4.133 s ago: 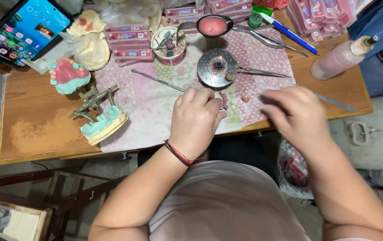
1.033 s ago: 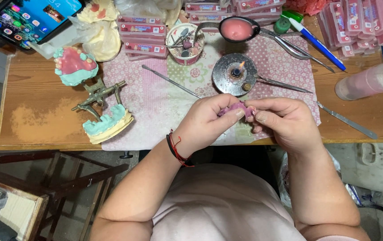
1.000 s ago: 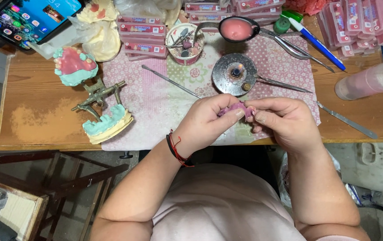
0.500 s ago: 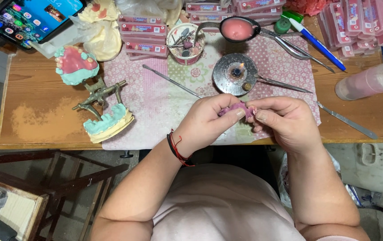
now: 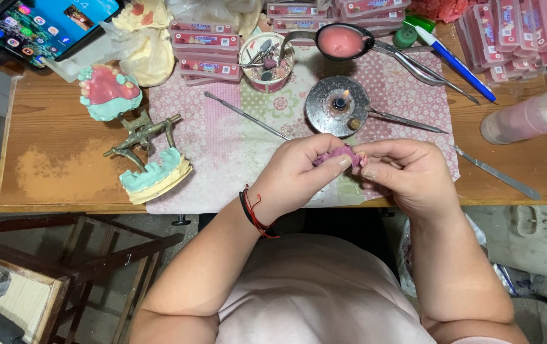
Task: Refining a dental prosthesis on a plaster model and then placing it in a plastic bag
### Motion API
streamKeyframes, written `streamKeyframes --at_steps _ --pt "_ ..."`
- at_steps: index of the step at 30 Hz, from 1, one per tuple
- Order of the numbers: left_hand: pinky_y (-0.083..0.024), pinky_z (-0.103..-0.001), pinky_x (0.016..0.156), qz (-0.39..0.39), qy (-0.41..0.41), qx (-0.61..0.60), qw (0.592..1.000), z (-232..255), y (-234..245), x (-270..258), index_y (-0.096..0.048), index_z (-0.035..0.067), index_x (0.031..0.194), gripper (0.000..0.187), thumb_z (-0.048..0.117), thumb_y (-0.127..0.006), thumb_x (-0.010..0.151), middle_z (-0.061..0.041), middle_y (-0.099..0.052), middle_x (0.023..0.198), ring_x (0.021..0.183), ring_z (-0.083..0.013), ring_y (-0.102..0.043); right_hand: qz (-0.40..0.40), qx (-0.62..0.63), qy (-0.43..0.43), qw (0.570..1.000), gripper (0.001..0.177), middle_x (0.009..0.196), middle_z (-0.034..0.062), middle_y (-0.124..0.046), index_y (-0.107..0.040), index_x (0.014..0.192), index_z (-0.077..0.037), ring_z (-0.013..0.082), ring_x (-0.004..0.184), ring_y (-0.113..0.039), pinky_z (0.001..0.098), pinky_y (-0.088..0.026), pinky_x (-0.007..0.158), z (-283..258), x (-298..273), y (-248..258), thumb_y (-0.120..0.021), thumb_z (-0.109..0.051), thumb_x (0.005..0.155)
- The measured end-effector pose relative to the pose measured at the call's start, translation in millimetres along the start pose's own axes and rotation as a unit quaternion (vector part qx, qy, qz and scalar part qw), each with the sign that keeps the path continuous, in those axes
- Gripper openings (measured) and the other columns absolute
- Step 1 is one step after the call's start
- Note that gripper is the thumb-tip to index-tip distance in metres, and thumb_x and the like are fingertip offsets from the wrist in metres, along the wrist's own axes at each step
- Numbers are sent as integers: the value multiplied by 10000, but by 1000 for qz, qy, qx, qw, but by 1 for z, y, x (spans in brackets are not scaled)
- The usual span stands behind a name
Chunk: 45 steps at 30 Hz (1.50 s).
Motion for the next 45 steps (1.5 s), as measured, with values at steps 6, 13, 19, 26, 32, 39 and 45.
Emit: streamKeyframes --at_steps 6,13,19,26,32,39,45 --pt "-514 -321 668 5 2 7 1000 2 1 -1 -734 80 977 123 189 -679 970 -48 -565 648 680 -148 -535 8 -18 -6 1000 308 813 178 -737 -718 1137 130 155 702 -699 308 -669 602 0 0 -1 -766 42 846" --pt "-529 -340 677 19 -5 36 999 7 1 0 -727 104 992 114 207 -683 971 -63 -587 666 677 -174 -564 5 -33 4 999 288 812 173 -710 -727 1136 116 161 707 -668 322 -671 592 0 -1 -2 -757 11 869" --pt "-547 -384 704 23 -13 58 998 7 1 -1 -709 109 1014 132 232 -671 987 -95 -608 707 699 -230 -604 -22 -38 31 999 267 774 182 -675 -724 1126 116 172 630 -660 312 -641 527 -3 2 -4 -740 26 876" --pt "-561 -412 743 13 -20 73 997 6 0 -2 -691 119 1039 139 249 -653 1006 -100 -629 746 740 -267 -641 -23 -42 39 998 265 785 183 -672 -728 1120 114 166 626 -659 305 -631 521 -3 1 -3 -745 36 867" --pt "-573 -416 769 5 -19 83 996 5 0 -2 -696 132 1057 133 246 -647 1011 -101 -657 776 783 -284 -674 -6 -46 26 999 268 811 184 -690 -727 1124 113 180 696 -686 316 -654 544 -1 -1 0 -749 38 867" --pt "-575 -424 779 -6 -12 93 996 2 -2 -2 -696 131 1064 142 251 -638 1014 -103 -667 790 806 -293 -688 -8 -55 28 998 259 810 199 -699 -728 1116 116 202 712 -701 330 -666 548 4 1 5 -748 50 866" --pt "-574 -433 773 -10 -25 99 995 4 -3 -2 -688 123 1068 143 245 -641 1010 -117 -640 784 804 -314 -681 -11 -63 36 997 258 775 184 -685 -733 1112 108 182 672 -683 319 -662 544 3 0 5 -753 42 864"
Point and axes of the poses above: each hand's wrist, its own x-axis towards the middle knuckle, its own y-axis out of the back of the hand, z = x × y, the point moved 6 cm from there along x, towards the middle knuckle
